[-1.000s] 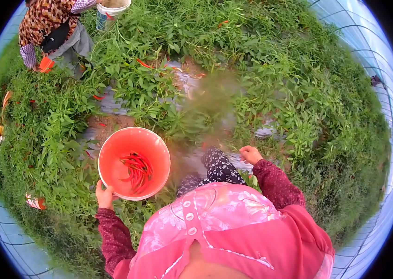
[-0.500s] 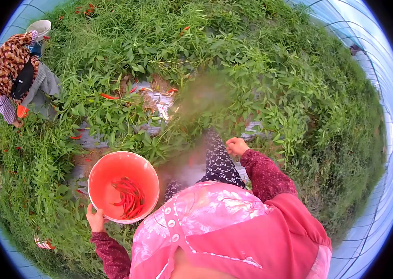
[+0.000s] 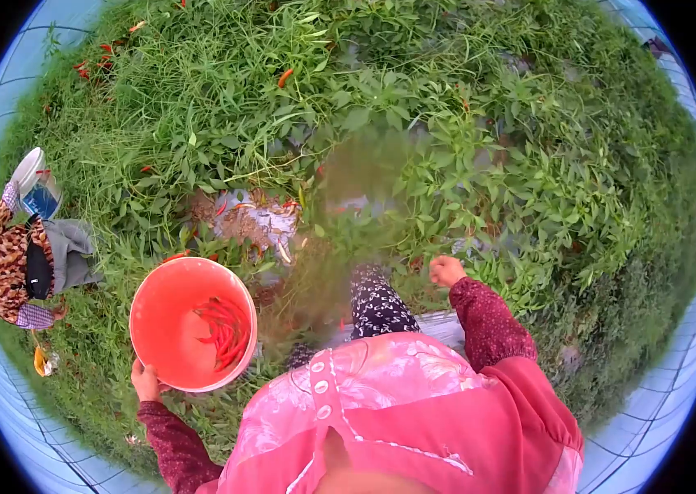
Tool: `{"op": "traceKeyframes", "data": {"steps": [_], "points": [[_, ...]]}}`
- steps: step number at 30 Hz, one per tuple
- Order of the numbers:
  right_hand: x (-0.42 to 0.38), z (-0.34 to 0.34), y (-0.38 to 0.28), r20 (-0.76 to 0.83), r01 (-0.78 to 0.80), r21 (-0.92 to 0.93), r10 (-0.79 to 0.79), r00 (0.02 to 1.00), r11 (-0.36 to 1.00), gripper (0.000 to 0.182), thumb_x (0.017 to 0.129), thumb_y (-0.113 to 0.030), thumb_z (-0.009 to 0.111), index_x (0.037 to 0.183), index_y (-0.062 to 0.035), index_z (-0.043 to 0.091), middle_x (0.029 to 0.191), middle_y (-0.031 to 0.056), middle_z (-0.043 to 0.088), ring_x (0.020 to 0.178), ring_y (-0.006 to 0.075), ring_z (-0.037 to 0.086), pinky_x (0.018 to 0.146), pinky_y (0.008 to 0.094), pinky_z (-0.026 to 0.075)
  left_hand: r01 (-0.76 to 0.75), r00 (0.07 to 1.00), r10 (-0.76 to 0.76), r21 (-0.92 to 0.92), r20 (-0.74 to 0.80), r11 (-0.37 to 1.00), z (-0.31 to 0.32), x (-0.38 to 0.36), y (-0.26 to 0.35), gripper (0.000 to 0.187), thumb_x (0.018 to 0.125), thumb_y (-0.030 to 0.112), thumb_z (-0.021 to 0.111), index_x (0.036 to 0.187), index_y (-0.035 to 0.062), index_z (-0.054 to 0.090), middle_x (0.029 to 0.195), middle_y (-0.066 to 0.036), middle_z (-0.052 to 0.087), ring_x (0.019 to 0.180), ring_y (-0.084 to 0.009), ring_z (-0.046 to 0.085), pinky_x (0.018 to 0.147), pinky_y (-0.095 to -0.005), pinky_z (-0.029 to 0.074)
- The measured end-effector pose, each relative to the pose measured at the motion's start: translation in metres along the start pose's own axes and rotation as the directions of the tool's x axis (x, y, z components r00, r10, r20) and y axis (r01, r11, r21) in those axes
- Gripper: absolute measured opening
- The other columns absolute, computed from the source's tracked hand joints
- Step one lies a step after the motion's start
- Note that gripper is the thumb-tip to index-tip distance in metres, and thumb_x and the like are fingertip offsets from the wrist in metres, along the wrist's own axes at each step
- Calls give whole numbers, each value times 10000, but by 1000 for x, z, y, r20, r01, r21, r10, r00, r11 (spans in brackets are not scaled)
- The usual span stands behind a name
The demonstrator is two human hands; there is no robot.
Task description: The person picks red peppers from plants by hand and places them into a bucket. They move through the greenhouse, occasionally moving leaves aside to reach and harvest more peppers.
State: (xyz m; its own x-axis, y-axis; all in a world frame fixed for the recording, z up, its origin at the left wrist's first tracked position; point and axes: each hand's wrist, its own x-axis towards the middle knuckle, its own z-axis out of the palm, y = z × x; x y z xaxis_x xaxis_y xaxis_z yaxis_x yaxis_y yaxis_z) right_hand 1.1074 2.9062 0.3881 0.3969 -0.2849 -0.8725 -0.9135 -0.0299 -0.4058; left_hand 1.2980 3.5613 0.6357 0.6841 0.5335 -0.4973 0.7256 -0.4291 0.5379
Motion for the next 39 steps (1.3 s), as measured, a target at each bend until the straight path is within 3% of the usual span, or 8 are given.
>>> {"op": "traceKeyframes", "data": {"steps": [8, 14, 18, 23, 27, 30, 34, 39], "points": [[35, -118, -112, -192, 93, 139, -65, 979, 986, 230, 837, -150, 499, 1034, -35, 532, 801, 44, 610, 631, 116, 572, 531, 260, 458, 13, 997, 2, -180, 83, 983, 54, 37, 126, 263, 810, 126, 452, 1054, 39, 493, 724, -52, 598, 473, -144, 552, 349, -247, 419], [44, -120, -187, -172, 158, 180, -127, 977, 971, 214, 845, -129, 480, 1033, -48, 540, 815, 45, 613, 650, 124, 578, 579, 271, 463, -50, 998, 64, -352, 26, 935, 113, 62, 189, 287, 715, 58, 443, 994, 32, 503, 734, -67, 581, 535, -178, 587, 373, -265, 449], [60, -131, -167, -173, 110, 281, -63, 983, 953, 215, 837, -125, 478, 1031, -53, 534, 827, 54, 613, 654, 127, 581, 560, 268, 463, -63, 989, 104, -341, 104, 938, 158, 82, 256, 280, 717, 65, 455, 987, 13, 505, 755, -77, 591, 558, -179, 595, 388, -276, 472], [88, -153, -176, -316, 67, 405, 71, 946, 912, 189, 845, -131, 476, 1008, -58, 536, 806, 77, 609, 613, 144, 577, 485, 270, 454, -94, 963, 117, -103, 243, 990, 228, 159, 324, 356, 724, 76, 460, 1069, -10, 489, 772, -85, 598, 507, -167, 584, 402, -271, 485], [126, -148, -285, -291, 80, 401, 44, 956, 912, 233, 843, -139, 475, 1045, -42, 538, 839, 71, 618, 667, 136, 585, 564, 274, 475, -61, 966, 69, -37, 250, 997, 281, 219, 370, 499, 733, 92, 480, 1217, -7, 402, 853, -120, 596, 584, -199, 606, 457, -322, 516], [151, -128, -410, -213, 88, 351, -13, 977, 932, 245, 846, -140, 473, 1061, -40, 532, 860, 73, 620, 698, 138, 589, 595, 278, 476, -86, 958, 90, -27, 272, 996, 278, 257, 399, 592, 758, 102, 510, 1304, -1, 306, 977, -179, 571, 650, -228, 620, 464, -338, 518], [189, -96, -545, -125, 271, 333, -242, 962, 903, 247, 840, -122, 475, 1066, -38, 531, 887, 77, 618, 720, 136, 590, 614, 270, 474, -83, 944, 103, -76, 314, 994, 241, 271, 459, 624, 740, 46, 489, 1316, -24, 259, 932, -174, 591, 646, -194, 621, 481, -300, 529], [209, -102, -616, -211, 389, 281, -339, 917, 878, 243, 836, -114, 479, 1059, -35, 533, 885, 69, 616, 720, 125, 584, 621, 255, 471, -194, 943, 215, -106, 255, 975, 213, 299, 502, 639, 744, 59, 481, 1328, -9, 232, 882, -158, 597, 600, -189, 606, 447, -294, 506]]}}
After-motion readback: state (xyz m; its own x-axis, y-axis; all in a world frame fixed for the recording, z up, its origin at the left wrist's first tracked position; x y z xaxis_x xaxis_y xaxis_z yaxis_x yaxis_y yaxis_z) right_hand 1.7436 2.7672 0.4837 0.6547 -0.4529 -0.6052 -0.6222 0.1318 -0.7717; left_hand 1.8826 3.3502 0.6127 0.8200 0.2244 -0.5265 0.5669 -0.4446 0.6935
